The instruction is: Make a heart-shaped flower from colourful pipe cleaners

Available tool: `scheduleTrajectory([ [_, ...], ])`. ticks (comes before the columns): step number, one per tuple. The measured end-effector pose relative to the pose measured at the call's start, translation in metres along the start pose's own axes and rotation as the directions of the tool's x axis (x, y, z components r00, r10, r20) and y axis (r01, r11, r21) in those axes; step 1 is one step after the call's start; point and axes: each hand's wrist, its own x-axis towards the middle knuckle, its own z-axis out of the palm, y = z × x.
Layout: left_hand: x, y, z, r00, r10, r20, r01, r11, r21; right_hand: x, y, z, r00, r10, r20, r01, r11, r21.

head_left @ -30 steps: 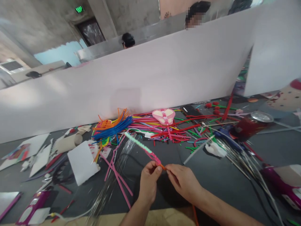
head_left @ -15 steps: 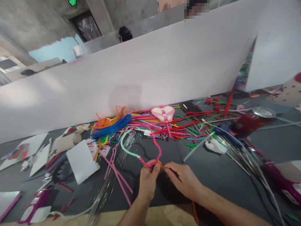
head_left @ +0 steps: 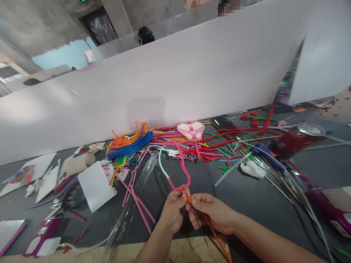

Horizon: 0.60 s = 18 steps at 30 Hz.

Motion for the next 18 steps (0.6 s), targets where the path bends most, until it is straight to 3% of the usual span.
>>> scheduleTrajectory([
  [3,-0.001,0.0,0.002,0.999,-0.016,0.034,0.017,0.999,-0.038,0.0,0.001,0.003,0.995,-0.096,-0.012,0.095,0.992,-0.079],
  [5,0.0,-0.002,0.002,1.0,0.019,0.014,-0.018,1.0,-0.026,-0.001,-0.003,0.004,0.973,-0.221,-0.067,0.196,0.943,-0.27],
  [7,0.001,-0.004,0.001,0.994,0.096,-0.06,-0.094,0.995,0.031,-0.004,-0.008,0.003,0.928,-0.359,-0.104,0.252,0.807,-0.534],
  [10,0.002,-0.007,-0.002,0.953,0.241,-0.185,-0.209,0.962,0.179,-0.007,-0.013,0.0,0.866,-0.495,-0.076,0.219,0.511,-0.831],
  [12,0.002,-0.007,-0.004,0.924,0.306,-0.228,-0.237,0.929,0.285,-0.008,-0.014,-0.001,0.857,-0.515,-0.034,0.183,0.365,-0.913],
  [14,0.002,-0.005,-0.005,0.909,0.336,-0.248,-0.229,0.897,0.378,-0.009,-0.014,-0.001,0.86,-0.511,0.003,0.17,0.282,-0.944],
  [18,0.001,-0.001,-0.008,0.888,0.376,-0.267,-0.219,0.854,0.473,-0.009,-0.018,0.0,0.861,-0.509,0.011,0.155,0.242,-0.958],
])
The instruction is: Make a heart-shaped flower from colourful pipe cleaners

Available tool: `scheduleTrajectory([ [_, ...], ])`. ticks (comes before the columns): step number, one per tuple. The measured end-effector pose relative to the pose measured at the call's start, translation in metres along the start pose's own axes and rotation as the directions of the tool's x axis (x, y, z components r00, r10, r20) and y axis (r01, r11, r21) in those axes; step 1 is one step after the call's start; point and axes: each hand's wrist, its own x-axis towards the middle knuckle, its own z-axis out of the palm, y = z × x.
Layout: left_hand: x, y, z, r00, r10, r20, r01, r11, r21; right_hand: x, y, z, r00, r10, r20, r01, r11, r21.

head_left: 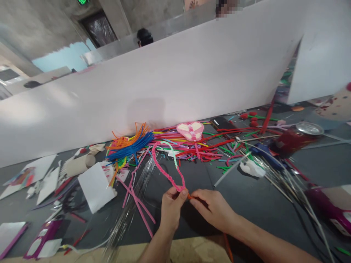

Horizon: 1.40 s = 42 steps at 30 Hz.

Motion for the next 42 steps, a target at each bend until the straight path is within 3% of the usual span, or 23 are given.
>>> scheduleTrajectory([
  [9,0.002,-0.003,-0.002,0.996,-0.035,0.078,0.04,0.997,-0.072,0.003,0.007,-0.008,0.996,-0.069,-0.049,0.07,0.998,0.008],
  [13,0.002,-0.001,0.0,0.989,-0.032,0.147,0.054,0.988,-0.147,0.003,0.005,-0.006,1.0,0.014,-0.014,-0.013,0.996,0.085],
  [16,0.0,0.0,0.002,0.982,-0.063,0.177,0.1,0.973,-0.208,0.003,0.005,-0.002,0.992,0.117,0.039,-0.123,0.952,0.281],
  [18,0.0,0.0,0.003,0.976,-0.105,0.191,0.151,0.958,-0.243,0.003,0.005,0.002,0.979,0.178,0.102,-0.205,0.87,0.449],
  [22,-0.001,0.001,0.005,0.965,-0.172,0.199,0.23,0.918,-0.323,0.004,0.004,0.01,0.939,0.227,0.259,-0.344,0.62,0.705],
  [25,-0.002,0.0,0.006,0.964,-0.181,0.195,0.246,0.889,-0.387,0.003,0.004,0.013,0.907,0.229,0.353,-0.42,0.453,0.787],
  [28,-0.003,0.001,0.007,0.943,-0.211,0.258,0.304,0.861,-0.408,0.001,0.005,0.016,0.881,0.208,0.425,-0.471,0.316,0.824],
  [31,-0.004,0.003,0.009,0.931,-0.233,0.281,0.337,0.846,-0.413,0.001,0.004,0.018,0.872,0.154,0.464,-0.489,0.242,0.838],
  [34,-0.004,0.006,0.011,0.94,-0.214,0.265,0.314,0.842,-0.437,0.001,0.003,0.018,0.917,0.168,0.361,-0.397,0.324,0.858],
  [37,-0.003,0.005,0.013,0.952,-0.16,0.262,0.259,0.877,-0.406,0.002,0.003,0.014,0.964,0.199,0.179,-0.263,0.579,0.772],
  [40,-0.002,0.001,0.012,0.979,-0.111,0.169,0.165,0.921,-0.353,0.002,0.005,0.009,0.987,0.157,0.014,-0.144,0.862,0.485],
  [42,-0.001,-0.002,0.011,0.989,-0.07,0.13,0.106,0.95,-0.293,0.001,0.008,0.006,0.994,0.084,-0.071,-0.065,0.97,0.235],
])
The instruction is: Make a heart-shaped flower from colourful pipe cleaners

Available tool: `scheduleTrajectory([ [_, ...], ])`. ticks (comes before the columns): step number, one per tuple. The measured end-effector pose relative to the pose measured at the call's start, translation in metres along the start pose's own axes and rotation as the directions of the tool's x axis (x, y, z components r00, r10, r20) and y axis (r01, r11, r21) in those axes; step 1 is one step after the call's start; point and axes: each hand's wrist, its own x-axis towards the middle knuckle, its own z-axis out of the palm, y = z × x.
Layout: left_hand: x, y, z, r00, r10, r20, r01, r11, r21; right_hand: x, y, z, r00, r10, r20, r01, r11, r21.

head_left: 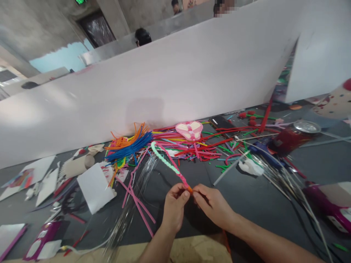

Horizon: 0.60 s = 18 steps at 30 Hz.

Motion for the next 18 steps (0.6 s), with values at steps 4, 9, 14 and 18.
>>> scheduleTrajectory([
  [4,0.001,-0.002,-0.005,0.997,0.075,-0.035,-0.069,0.986,0.148,-0.002,0.002,0.0,0.988,-0.154,0.015,0.151,0.937,-0.314],
  [9,0.002,-0.002,-0.01,0.995,0.075,-0.069,-0.059,0.976,0.208,-0.003,-0.003,-0.001,0.988,-0.123,0.092,0.142,0.957,-0.254],
  [14,0.003,-0.002,-0.014,0.994,0.095,-0.059,-0.082,0.978,0.193,-0.001,-0.007,-0.004,0.991,-0.015,0.135,0.028,0.994,-0.101],
  [18,0.004,-0.003,-0.016,0.998,0.068,-0.011,-0.065,0.985,0.161,0.0,-0.006,-0.005,0.986,0.027,0.163,-0.024,1.0,-0.02],
])
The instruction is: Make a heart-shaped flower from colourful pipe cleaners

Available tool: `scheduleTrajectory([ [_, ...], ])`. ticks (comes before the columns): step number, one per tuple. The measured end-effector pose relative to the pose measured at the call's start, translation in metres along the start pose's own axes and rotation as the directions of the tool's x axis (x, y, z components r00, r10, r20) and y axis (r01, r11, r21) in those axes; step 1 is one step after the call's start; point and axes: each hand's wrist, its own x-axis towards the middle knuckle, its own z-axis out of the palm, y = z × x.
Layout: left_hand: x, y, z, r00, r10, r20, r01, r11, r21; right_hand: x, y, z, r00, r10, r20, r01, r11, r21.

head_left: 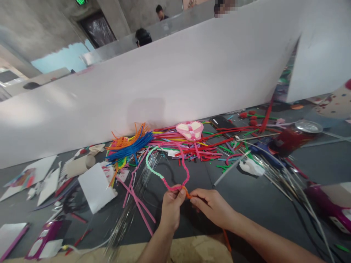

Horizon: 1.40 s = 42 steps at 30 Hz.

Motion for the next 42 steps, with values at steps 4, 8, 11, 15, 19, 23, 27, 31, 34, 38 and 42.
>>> scheduleTrajectory([
  [4,0.0,0.003,0.003,0.998,-0.052,0.03,0.054,0.995,-0.081,0.001,0.002,0.001,0.999,0.04,0.019,-0.043,0.987,0.155],
  [8,-0.002,0.008,0.008,0.989,-0.131,0.065,0.141,0.974,-0.178,0.003,0.005,0.005,0.99,0.106,0.094,-0.136,0.901,0.412],
  [11,-0.004,0.011,0.01,0.979,-0.171,0.115,0.193,0.957,-0.218,0.003,0.006,0.009,0.977,0.146,0.154,-0.209,0.79,0.576],
  [15,-0.005,0.013,0.013,0.948,-0.212,0.237,0.271,0.928,-0.255,0.002,0.004,0.011,0.956,0.187,0.227,-0.293,0.663,0.689],
  [19,-0.007,0.016,0.017,0.914,-0.228,0.335,0.331,0.897,-0.293,0.001,0.0,0.015,0.959,0.163,0.231,-0.281,0.645,0.71],
  [23,-0.007,0.016,0.019,0.927,-0.229,0.298,0.314,0.908,-0.277,0.0,-0.001,0.017,0.993,0.111,0.046,-0.118,0.837,0.534],
  [27,-0.006,0.008,0.015,0.988,-0.131,0.086,0.145,0.972,-0.185,0.0,0.002,0.012,0.984,-0.028,-0.176,0.037,0.998,0.049],
  [31,-0.006,0.005,0.013,0.999,-0.036,0.008,0.036,0.999,-0.025,0.001,0.008,0.007,0.965,-0.165,-0.205,0.089,0.938,-0.336],
  [34,-0.006,0.007,0.012,0.998,-0.043,-0.042,0.045,0.997,0.065,0.001,0.01,0.006,0.957,-0.243,-0.159,0.151,0.883,-0.445],
  [38,-0.003,0.009,0.009,0.997,-0.031,-0.067,0.037,0.996,0.085,0.0,0.007,0.001,0.959,-0.272,-0.074,0.218,0.884,-0.413],
  [42,0.001,0.009,0.004,0.997,-0.024,-0.07,0.028,0.998,0.05,-0.001,0.004,-0.007,0.961,-0.27,-0.054,0.227,0.887,-0.402],
])
